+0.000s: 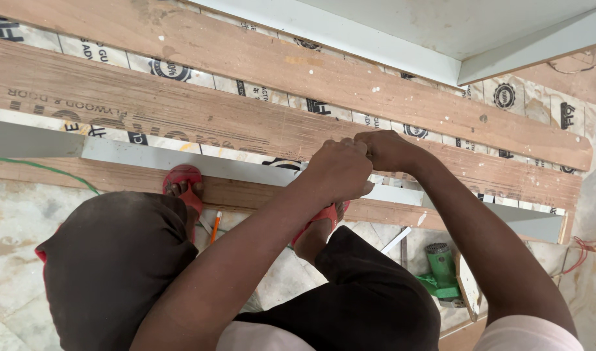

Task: The person sits on the floor and applies masking tape along the edges of a wooden plank resting on a white cabinet frame. They repeatedly pull tape from a roll, press it onto the wood, and smooth it down with their fingers.

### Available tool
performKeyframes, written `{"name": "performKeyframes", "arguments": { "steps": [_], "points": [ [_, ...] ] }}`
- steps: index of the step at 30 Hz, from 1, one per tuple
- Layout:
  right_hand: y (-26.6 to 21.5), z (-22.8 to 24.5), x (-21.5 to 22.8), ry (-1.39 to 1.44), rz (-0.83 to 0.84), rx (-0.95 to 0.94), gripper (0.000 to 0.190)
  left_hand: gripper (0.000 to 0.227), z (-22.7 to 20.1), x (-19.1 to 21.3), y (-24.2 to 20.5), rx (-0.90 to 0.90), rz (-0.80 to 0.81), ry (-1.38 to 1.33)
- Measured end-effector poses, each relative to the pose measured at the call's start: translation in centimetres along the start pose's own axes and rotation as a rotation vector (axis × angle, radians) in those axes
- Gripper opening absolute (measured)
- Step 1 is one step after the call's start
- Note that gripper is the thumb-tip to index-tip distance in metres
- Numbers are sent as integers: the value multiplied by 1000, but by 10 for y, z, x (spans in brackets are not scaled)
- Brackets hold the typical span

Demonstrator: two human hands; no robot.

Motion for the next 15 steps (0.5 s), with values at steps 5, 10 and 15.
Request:
{"name": "performKeyframes", "arguments": {
  "steps": [5, 10, 15],
  "points": [
    [-6, -12, -5, 194, 10, 107, 20, 36, 1, 1, 0, -6, -11, -22],
    [-5, -20, -14, 224, -5, 119, 18, 35, 0, 3, -1, 3, 26, -26],
    [7, -31, -30, 65, -64, 15, 28, 34, -2, 3, -1, -13, 62, -3]
  ]
}}
Point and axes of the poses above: each hand's wrist, its own y-axis towards the middle knuckle, its own x-axis out of the back of the hand, z = x × y, the point moved 2 cm from there along y, towards the middle knuckle
